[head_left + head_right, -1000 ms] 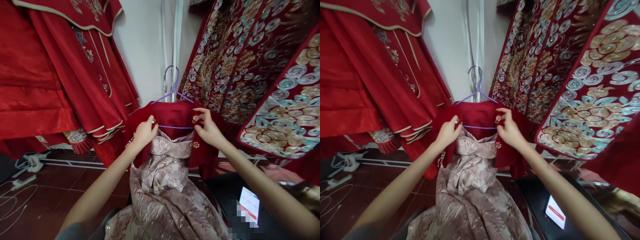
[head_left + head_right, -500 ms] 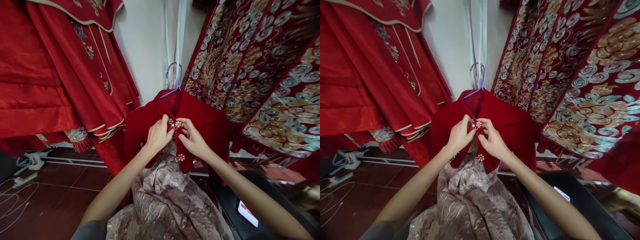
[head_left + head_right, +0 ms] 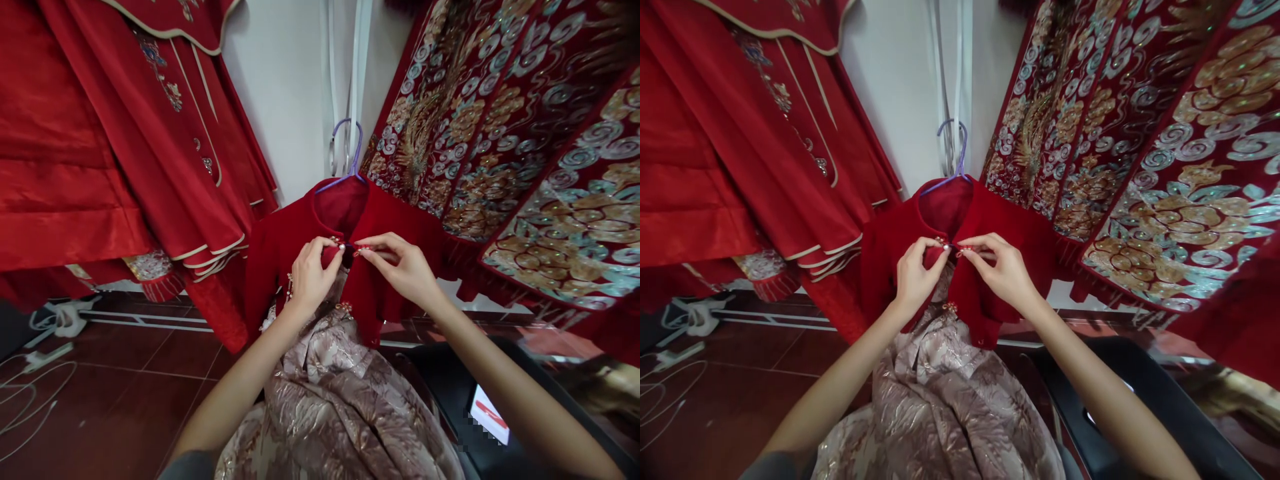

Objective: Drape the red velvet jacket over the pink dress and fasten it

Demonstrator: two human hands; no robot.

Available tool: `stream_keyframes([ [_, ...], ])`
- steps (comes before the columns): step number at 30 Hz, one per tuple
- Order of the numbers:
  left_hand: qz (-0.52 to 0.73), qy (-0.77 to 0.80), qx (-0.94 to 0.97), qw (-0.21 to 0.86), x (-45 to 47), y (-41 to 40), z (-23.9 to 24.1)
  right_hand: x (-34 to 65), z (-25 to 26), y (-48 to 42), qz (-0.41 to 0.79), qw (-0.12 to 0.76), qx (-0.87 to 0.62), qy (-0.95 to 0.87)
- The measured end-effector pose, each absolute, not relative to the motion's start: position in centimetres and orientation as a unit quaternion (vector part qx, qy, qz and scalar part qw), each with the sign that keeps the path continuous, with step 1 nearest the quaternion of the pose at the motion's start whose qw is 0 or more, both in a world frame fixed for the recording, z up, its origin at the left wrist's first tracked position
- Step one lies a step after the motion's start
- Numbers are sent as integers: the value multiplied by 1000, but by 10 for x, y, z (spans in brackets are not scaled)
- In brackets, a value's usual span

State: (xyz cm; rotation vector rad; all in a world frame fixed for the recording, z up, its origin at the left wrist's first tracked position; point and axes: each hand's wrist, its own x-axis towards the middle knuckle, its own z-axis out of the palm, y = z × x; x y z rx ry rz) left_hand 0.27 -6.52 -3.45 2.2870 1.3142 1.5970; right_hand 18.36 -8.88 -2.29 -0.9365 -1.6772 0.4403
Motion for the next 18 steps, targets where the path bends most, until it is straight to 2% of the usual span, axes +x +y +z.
stream_keyframes([
  [3, 486, 437, 756, 35, 2, -64, -31, 179, -18, -87, 202, 551, -388, -711],
  [11, 503, 434, 744, 74, -4, -66, -30, 166, -18, -86, 115, 550, -379, -735],
  [18, 453, 407, 793, 26, -9, -66, -20, 164, -20, -84, 54, 533, -391, -749],
])
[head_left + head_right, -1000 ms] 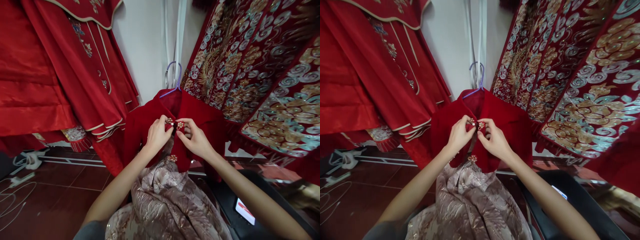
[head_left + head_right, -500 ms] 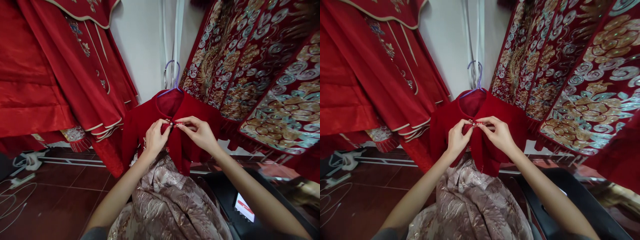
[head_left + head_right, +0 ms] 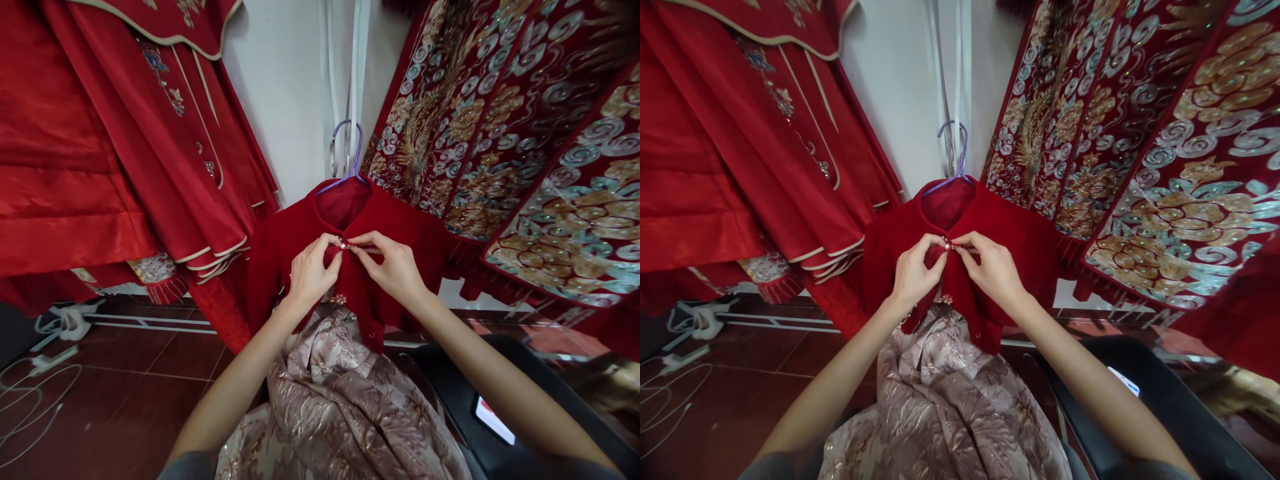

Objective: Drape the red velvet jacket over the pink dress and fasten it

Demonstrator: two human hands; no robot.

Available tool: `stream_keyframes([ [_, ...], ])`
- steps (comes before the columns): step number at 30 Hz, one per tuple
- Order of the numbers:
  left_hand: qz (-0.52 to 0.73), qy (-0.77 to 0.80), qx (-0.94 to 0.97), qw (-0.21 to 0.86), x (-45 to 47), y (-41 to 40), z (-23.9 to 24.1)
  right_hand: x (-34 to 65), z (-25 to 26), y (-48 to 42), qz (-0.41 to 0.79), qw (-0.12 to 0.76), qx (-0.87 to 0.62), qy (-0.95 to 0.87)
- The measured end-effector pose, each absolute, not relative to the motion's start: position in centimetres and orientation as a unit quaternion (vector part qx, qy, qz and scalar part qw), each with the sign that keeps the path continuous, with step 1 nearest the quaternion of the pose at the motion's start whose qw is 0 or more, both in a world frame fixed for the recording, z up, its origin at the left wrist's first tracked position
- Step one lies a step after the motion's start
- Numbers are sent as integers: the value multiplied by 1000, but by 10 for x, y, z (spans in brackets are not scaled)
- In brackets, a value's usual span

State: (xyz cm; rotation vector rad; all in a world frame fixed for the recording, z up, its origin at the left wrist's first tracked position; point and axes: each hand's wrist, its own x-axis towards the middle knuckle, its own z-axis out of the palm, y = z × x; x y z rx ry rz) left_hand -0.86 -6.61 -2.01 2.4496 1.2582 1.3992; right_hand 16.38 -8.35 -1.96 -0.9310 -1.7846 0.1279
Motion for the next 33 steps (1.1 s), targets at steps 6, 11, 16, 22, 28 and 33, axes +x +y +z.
stream_keyframes([
  [6, 397, 374, 838, -23, -14, -63, -2, 162, -19, -81, 21, 535, -395, -747],
  [11, 375, 355, 855, -44, -12, -55, 9, 164, -15, -81, 72, 549, -384, -739],
  [16, 367, 353, 859, -59, -10, -52, 9, 169, -11, -77, 130, 555, -378, -729],
  [22, 366, 335, 867, -34, -13, -51, 8, 171, -10, -70, 174, 557, -366, -725],
  [28, 356, 319, 876, -58, -13, -46, 10, 173, -11, -67, 216, 548, -365, -721],
  [33, 338, 307, 886, -80, -8, -44, 4, 168, -19, -58, 217, 540, -342, -738],
])
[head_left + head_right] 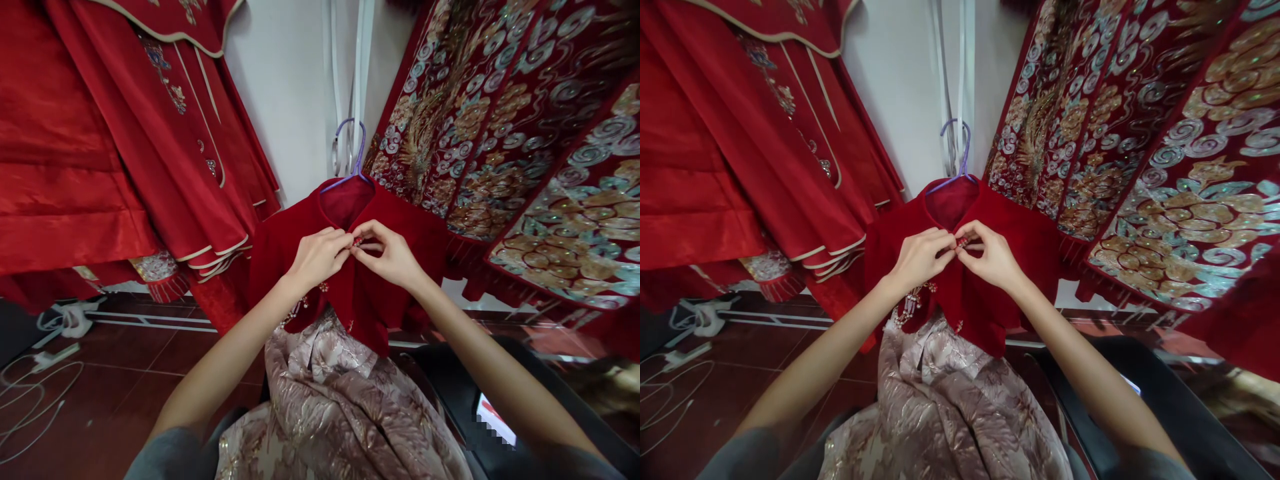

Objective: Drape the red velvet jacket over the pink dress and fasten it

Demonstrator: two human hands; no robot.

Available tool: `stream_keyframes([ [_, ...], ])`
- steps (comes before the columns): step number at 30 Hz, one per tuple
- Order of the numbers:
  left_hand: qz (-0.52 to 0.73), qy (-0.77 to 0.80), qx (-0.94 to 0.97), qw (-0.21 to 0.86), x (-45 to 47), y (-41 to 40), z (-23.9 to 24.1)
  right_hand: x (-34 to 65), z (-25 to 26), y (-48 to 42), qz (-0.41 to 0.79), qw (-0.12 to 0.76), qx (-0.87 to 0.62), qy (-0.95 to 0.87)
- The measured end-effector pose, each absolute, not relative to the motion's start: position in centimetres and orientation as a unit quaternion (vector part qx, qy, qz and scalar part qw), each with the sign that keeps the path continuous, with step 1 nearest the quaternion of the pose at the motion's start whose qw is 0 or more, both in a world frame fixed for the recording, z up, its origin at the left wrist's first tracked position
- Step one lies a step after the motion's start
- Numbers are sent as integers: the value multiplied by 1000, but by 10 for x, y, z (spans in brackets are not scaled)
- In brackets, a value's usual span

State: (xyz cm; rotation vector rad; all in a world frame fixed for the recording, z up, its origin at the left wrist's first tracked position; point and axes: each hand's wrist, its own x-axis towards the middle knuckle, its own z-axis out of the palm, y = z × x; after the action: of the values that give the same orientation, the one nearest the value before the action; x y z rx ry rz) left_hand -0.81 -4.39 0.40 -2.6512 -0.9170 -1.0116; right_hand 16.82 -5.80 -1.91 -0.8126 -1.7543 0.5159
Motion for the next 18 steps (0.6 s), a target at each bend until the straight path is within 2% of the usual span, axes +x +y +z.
stream_keyframes([
  [2, -391, -316, -865, 17, -4, -45, -5, 160, -30, -57, 228, 580, -323, -712],
  [5, -527, -327, -759, -198, 2, -48, -25, 145, -57, -64, 283, 662, -305, -623],
  [7, -589, -324, -658, -340, 5, -53, -40, 135, -79, -74, 305, 681, -325, -581],
  [9, -611, -329, -574, -434, 7, -59, -53, 127, -100, -84, 300, 671, -360, -575],
  [14, -589, -290, -477, -585, 11, -74, -71, 123, -134, -97, 378, 642, -366, -558],
  [18, -566, -260, -461, -632, 12, -81, -76, 132, -127, -108, 445, 652, -355, -501],
])
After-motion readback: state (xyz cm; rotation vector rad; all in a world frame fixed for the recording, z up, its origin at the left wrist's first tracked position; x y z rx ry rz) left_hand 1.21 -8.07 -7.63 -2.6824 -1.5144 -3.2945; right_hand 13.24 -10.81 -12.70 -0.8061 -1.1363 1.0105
